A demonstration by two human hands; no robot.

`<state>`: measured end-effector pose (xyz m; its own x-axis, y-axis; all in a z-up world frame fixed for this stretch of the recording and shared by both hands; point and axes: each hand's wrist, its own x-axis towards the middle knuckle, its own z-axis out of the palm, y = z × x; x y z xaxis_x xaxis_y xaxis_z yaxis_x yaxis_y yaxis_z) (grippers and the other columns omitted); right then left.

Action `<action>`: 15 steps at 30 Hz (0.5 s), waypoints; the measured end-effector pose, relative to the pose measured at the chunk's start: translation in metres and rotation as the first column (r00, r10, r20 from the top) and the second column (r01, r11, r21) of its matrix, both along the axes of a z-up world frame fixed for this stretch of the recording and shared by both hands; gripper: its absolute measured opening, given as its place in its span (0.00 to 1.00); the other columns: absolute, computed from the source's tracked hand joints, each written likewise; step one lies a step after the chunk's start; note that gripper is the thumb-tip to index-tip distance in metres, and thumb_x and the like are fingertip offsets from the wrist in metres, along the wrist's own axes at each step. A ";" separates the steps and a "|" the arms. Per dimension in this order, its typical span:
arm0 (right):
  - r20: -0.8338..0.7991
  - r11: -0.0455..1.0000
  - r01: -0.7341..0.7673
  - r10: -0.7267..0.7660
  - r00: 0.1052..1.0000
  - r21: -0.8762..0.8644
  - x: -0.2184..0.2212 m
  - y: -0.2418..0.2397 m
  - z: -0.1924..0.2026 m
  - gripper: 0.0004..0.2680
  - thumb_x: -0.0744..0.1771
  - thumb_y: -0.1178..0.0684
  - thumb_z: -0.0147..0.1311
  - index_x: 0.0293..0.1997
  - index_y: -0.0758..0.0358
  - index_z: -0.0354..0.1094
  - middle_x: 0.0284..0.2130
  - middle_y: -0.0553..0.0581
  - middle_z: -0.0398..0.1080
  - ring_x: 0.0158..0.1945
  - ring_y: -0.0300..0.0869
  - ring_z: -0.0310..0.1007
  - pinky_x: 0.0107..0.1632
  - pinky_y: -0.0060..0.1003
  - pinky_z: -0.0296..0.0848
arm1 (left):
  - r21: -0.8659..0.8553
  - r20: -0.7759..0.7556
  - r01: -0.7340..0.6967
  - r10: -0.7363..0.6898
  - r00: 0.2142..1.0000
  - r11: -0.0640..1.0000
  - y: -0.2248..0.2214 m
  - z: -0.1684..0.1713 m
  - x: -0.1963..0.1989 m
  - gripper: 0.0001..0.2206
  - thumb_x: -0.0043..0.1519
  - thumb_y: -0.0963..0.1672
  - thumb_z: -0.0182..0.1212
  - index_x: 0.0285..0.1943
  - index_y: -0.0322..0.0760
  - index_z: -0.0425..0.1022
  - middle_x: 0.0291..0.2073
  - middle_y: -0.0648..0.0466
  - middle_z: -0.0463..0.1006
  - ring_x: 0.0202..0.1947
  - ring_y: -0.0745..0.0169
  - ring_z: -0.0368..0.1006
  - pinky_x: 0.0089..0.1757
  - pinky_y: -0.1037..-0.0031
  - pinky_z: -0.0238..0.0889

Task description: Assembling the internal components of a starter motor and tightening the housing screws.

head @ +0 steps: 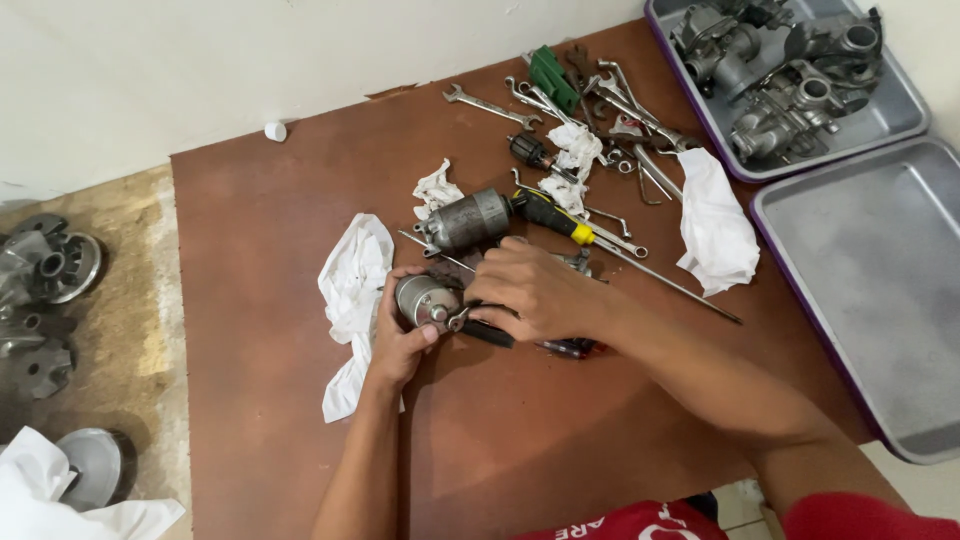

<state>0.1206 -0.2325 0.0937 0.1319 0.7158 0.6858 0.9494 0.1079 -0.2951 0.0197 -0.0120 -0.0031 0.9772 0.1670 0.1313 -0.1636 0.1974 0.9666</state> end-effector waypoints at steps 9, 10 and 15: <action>-0.159 0.999 0.028 -0.025 0.987 0.015 -0.008 0.005 -0.014 0.05 0.69 0.54 0.55 0.34 0.61 0.68 0.25 0.55 0.64 0.29 0.49 0.68 0.34 0.42 0.65 | -0.120 -0.015 -0.017 0.015 1.000 0.993 -0.002 0.004 0.001 0.40 0.42 0.52 0.77 0.62 0.37 0.60 0.35 0.45 0.74 0.12 0.70 0.63 0.12 0.82 0.57; -0.156 0.999 0.028 -0.025 0.987 0.016 -0.008 0.005 -0.013 0.05 0.69 0.54 0.55 0.34 0.61 0.68 0.25 0.55 0.64 0.29 0.49 0.68 0.34 0.42 0.65 | -0.119 -0.013 -0.017 0.015 1.000 0.993 -0.002 0.006 0.002 0.40 0.42 0.52 0.77 0.62 0.37 0.60 0.35 0.45 0.74 0.12 0.70 0.63 0.12 0.82 0.57; -0.315 0.999 0.030 -0.018 0.949 0.034 -0.013 0.006 -0.022 0.06 0.68 0.56 0.58 0.32 0.61 0.68 0.23 0.54 0.66 0.28 0.50 0.69 0.33 0.41 0.67 | -0.094 -0.011 -0.024 0.023 1.000 0.995 -0.003 0.008 0.001 0.39 0.42 0.50 0.77 0.62 0.36 0.61 0.33 0.44 0.73 0.12 0.70 0.63 0.11 0.81 0.59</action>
